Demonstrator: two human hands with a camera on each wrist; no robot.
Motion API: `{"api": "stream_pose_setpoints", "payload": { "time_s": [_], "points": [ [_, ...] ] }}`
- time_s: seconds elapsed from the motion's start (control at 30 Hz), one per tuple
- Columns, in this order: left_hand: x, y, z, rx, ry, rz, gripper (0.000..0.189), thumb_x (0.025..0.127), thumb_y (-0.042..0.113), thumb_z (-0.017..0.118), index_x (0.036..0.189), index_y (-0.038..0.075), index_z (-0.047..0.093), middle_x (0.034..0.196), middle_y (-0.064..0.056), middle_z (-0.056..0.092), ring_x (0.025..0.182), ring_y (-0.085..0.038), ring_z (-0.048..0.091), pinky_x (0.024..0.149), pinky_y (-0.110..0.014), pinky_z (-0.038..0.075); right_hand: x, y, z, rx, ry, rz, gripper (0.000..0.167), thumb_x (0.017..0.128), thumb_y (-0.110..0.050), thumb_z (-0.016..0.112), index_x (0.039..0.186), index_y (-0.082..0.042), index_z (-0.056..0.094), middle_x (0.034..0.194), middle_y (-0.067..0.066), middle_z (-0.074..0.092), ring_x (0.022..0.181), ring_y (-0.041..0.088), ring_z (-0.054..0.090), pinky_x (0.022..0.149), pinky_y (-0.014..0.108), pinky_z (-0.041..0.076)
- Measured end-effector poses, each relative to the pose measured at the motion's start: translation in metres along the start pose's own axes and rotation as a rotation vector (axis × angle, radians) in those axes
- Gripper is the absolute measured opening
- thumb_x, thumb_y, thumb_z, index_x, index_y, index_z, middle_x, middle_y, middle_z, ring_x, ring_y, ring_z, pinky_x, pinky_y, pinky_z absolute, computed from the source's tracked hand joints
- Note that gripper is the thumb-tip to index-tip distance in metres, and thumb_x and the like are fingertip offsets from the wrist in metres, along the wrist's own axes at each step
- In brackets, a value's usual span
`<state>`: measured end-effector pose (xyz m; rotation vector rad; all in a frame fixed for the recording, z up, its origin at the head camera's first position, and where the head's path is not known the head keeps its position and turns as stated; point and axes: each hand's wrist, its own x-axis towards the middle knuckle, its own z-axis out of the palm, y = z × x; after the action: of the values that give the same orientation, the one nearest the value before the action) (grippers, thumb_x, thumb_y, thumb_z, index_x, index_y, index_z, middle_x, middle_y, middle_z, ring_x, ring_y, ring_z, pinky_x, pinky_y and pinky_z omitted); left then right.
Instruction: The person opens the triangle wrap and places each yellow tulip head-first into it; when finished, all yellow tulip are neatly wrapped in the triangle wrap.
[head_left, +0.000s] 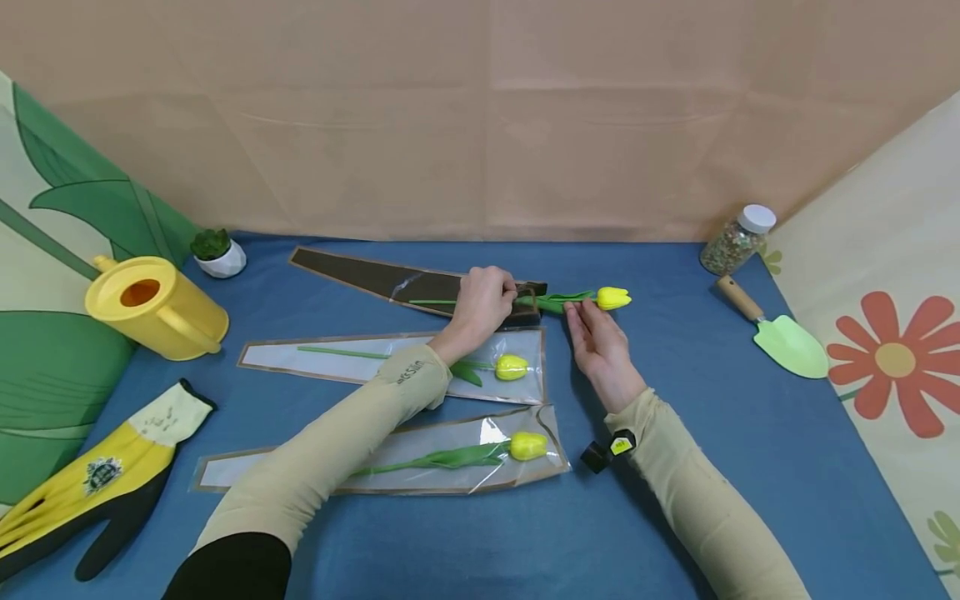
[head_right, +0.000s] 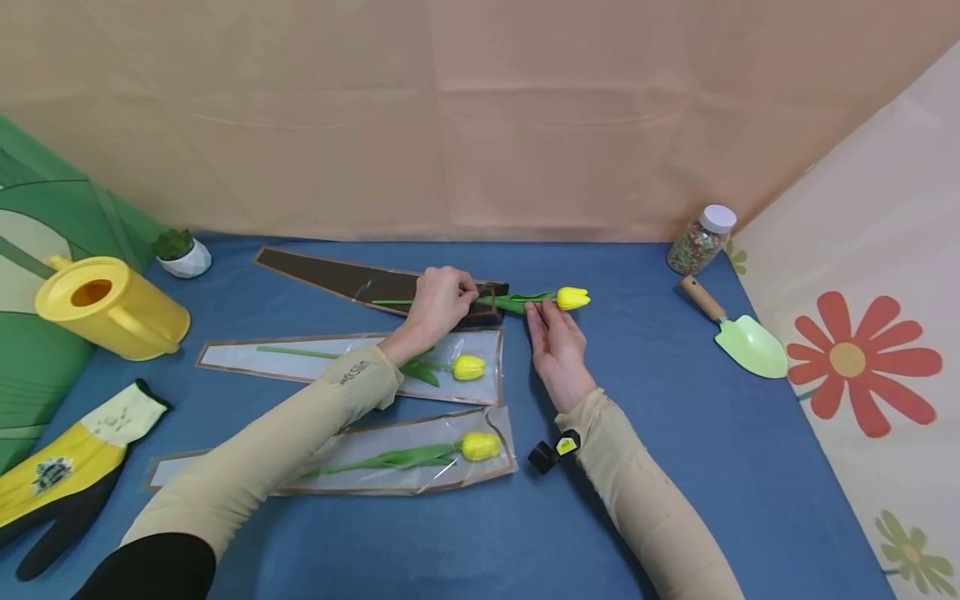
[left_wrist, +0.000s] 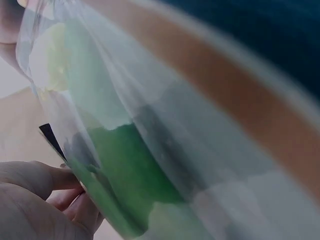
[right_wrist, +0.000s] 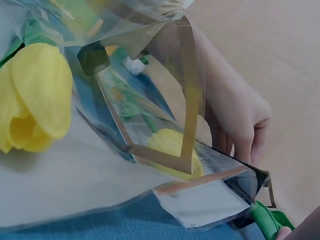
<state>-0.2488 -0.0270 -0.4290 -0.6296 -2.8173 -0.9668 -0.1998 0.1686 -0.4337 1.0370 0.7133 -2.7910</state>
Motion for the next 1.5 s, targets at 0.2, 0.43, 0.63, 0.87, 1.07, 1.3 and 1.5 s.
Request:
{"api": "stream_pose_setpoints", "payload": {
  "time_s": [0.2, 0.43, 0.63, 0.87, 1.07, 1.3, 1.5],
  "points": [
    [0.002, 0.002, -0.001, 0.001, 0.034, -0.014, 0.019, 0.106, 0.003, 0.066, 0.096, 0.002, 0.083, 0.095, -0.013, 0.079, 0.075, -0.023, 0.071, 0.082, -0.040, 0.060, 0.001, 0.008, 0.008, -0.016, -0.007, -0.018, 0.017, 0.106, -0.002, 0.062, 0.122, -0.004, 0.067, 0.101, 0.010, 0.071, 0.090, 0.016, 0.077, 0.096, 0.020, 0.054],
    [0.003, 0.003, -0.002, -0.004, 0.064, -0.017, 0.021, 0.106, 0.002, 0.066, 0.093, 0.002, 0.083, 0.099, -0.014, 0.079, 0.068, -0.021, 0.068, 0.077, -0.038, 0.058, 0.004, 0.017, 0.018, -0.097, -0.028, -0.101, 0.030, 0.107, -0.003, 0.062, 0.137, -0.004, 0.061, 0.122, 0.012, 0.066, 0.098, 0.014, 0.076, 0.094, 0.018, 0.054],
    [0.003, 0.004, -0.003, 0.017, 0.087, -0.008, 0.019, 0.104, 0.001, 0.066, 0.096, 0.001, 0.083, 0.096, -0.014, 0.079, 0.072, -0.023, 0.071, 0.079, -0.040, 0.060, 0.006, 0.024, 0.023, -0.120, -0.034, -0.126, 0.020, 0.107, -0.002, 0.063, 0.127, -0.002, 0.063, 0.105, 0.012, 0.073, 0.095, 0.014, 0.077, 0.094, 0.018, 0.055],
    [0.004, 0.012, -0.006, 0.035, 0.087, 0.004, 0.021, 0.105, 0.000, 0.064, 0.094, 0.001, 0.081, 0.090, -0.013, 0.078, 0.066, -0.021, 0.069, 0.062, -0.032, 0.056, 0.007, 0.038, 0.031, -0.186, -0.032, -0.170, 0.022, 0.107, -0.001, 0.063, 0.129, 0.001, 0.062, 0.097, 0.008, 0.073, 0.083, 0.010, 0.076, 0.088, 0.016, 0.056],
    [0.004, 0.012, -0.007, 0.034, 0.100, -0.010, 0.023, 0.105, -0.002, 0.061, 0.097, 0.002, 0.082, 0.087, -0.012, 0.077, 0.056, -0.017, 0.060, 0.051, -0.026, 0.043, 0.010, 0.043, 0.034, -0.288, -0.047, -0.215, 0.037, 0.106, 0.002, 0.064, 0.141, 0.010, 0.060, 0.091, 0.007, 0.074, 0.081, 0.008, 0.076, 0.085, 0.016, 0.057],
    [0.005, 0.013, -0.006, 0.042, 0.106, -0.007, 0.024, 0.103, -0.004, 0.061, 0.091, 0.002, 0.081, 0.086, -0.011, 0.077, 0.061, -0.020, 0.062, 0.055, -0.029, 0.045, 0.014, 0.046, 0.034, -0.459, -0.024, -0.244, 0.035, 0.104, -0.007, 0.070, 0.136, 0.010, 0.067, 0.076, -0.001, 0.076, 0.067, 0.004, 0.070, 0.061, 0.013, 0.051],
    [0.006, 0.013, -0.005, 0.039, 0.096, -0.019, 0.023, 0.103, -0.003, 0.063, 0.089, 0.002, 0.081, 0.087, -0.010, 0.077, 0.066, -0.021, 0.066, 0.061, -0.033, 0.053, 0.016, 0.049, 0.034, -0.568, -0.017, -0.253, 0.034, 0.105, -0.013, 0.071, 0.134, 0.006, 0.071, 0.074, -0.004, 0.077, 0.067, 0.003, 0.070, 0.058, 0.016, 0.046]
  ]
}}
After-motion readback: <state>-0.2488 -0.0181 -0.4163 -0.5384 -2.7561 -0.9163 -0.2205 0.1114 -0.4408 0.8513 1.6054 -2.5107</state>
